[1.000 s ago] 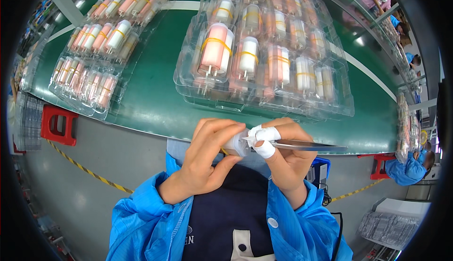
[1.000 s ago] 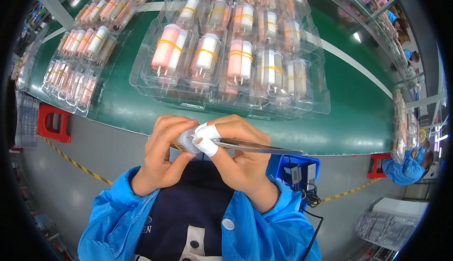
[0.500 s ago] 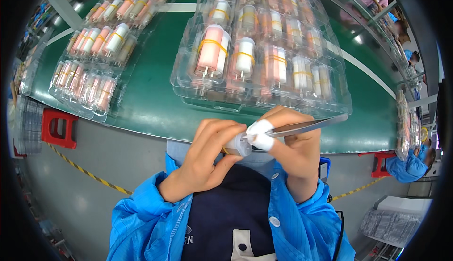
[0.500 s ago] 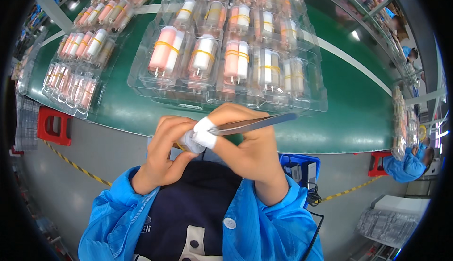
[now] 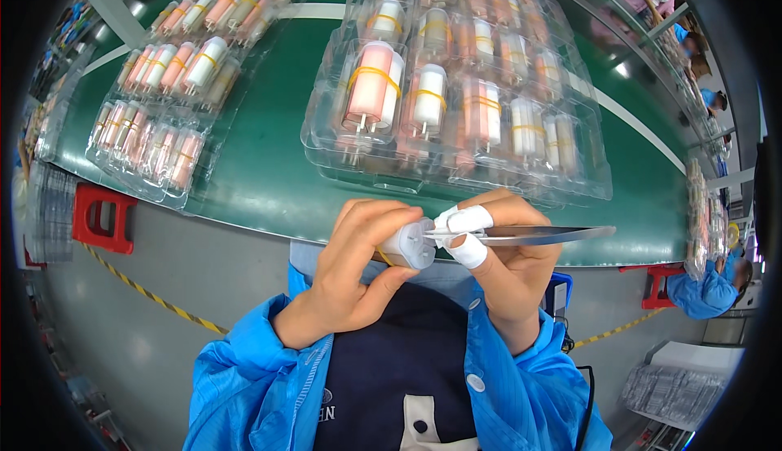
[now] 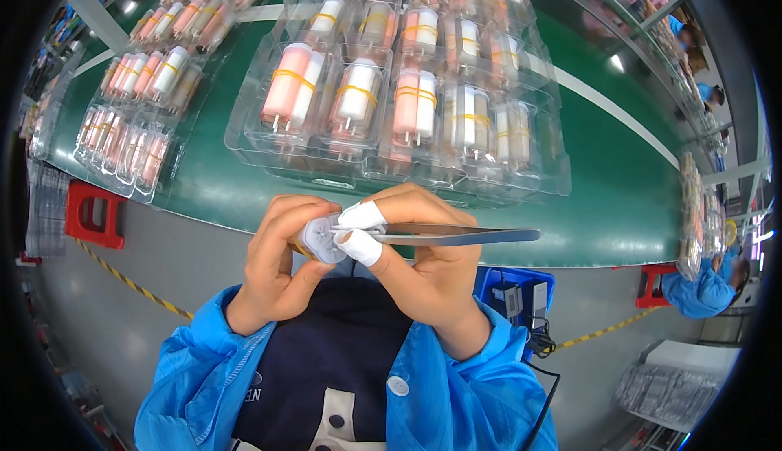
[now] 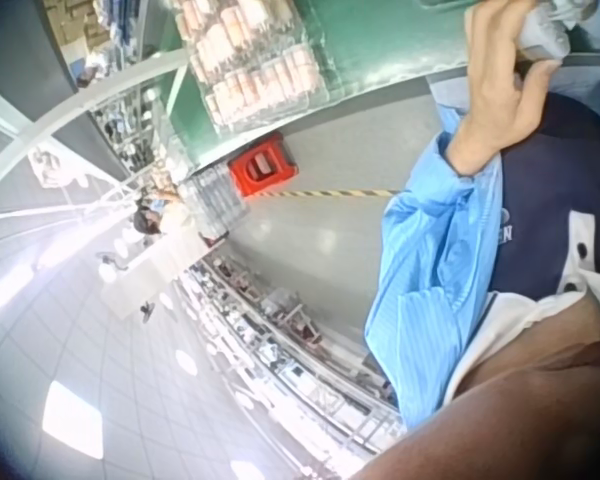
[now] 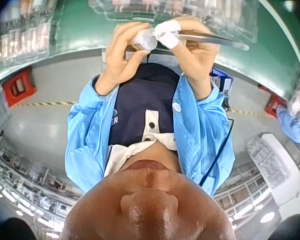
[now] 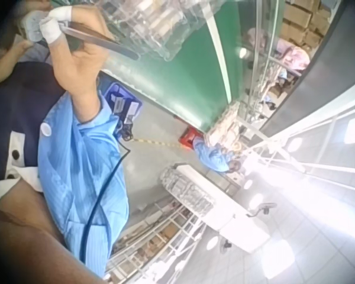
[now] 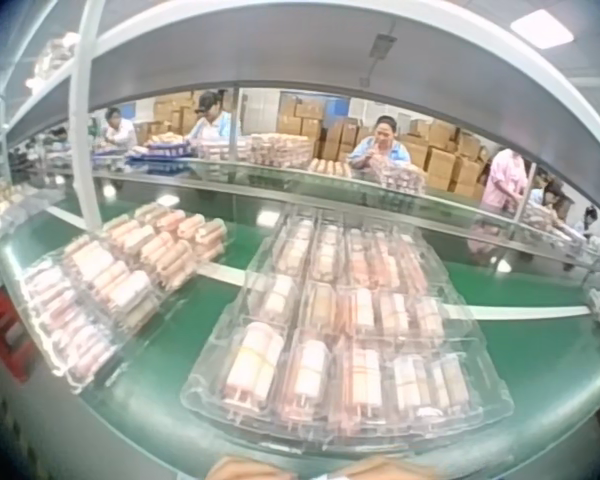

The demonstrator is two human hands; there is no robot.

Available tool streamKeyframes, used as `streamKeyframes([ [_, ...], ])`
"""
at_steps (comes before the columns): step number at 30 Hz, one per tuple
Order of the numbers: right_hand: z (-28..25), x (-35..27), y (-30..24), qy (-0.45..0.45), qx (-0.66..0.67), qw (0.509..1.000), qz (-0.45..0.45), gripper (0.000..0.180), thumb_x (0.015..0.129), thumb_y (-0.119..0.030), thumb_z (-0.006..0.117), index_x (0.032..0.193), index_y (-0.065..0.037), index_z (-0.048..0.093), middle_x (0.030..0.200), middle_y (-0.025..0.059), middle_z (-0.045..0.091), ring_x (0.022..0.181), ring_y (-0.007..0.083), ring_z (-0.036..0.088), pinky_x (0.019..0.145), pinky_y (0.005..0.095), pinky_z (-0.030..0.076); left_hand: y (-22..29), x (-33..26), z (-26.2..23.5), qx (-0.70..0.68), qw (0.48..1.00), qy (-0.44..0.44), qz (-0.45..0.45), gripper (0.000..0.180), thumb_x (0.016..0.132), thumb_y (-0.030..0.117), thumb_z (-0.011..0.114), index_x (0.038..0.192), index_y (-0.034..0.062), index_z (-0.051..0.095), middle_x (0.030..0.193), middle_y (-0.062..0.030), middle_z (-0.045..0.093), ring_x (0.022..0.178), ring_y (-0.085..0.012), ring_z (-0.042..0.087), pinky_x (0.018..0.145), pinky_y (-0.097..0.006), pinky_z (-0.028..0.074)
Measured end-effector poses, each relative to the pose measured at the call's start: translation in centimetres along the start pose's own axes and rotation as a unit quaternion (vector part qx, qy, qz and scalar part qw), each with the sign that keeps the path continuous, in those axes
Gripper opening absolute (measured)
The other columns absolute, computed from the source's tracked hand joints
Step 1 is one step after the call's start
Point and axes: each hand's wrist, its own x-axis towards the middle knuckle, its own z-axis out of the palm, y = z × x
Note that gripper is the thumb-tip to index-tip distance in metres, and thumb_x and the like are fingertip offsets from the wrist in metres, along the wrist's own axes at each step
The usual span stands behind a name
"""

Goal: The person uses tweezers to insert small white components into the top of cylindrical objects. They pick up each cylinder from a clear plastic tray, perform the insertion, and place the item back into the tray. The process is repeated for multiple units.

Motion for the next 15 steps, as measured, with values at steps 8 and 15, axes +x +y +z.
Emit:
streamKeyframes([
  [8,-0.04,-0.06,0.32,-0.032,-0.017,0.999,-0.002,0.015,0.078,0.000,0.069,0.092,0.001,0.067,0.087,0.0140,0.067,0.080,0.0194,0.065,0.069,0.0281,0.051,-0.25,0.06,0.01,0.033,0.999,-0.003,0.031,0.050,0.072,0.007,0.072,0.118,-0.0042,0.055,0.112,-0.0194,0.057,0.097,-0.0346,0.055,0.082,-0.040,0.045],
  [15,0.25,-0.15,-0.02,-0.006,0.008,1.000,-0.013,0.014,0.078,-0.001,0.070,0.091,0.002,0.067,0.087,0.0142,0.068,0.079,0.0194,0.066,0.069,0.0279,0.051,0.12,0.57,-0.20,0.052,0.997,0.001,0.064,0.052,0.070,0.004,0.072,0.118,-0.0037,0.055,0.112,-0.0188,0.058,0.095,-0.0338,0.056,0.081,-0.040,0.045],
])
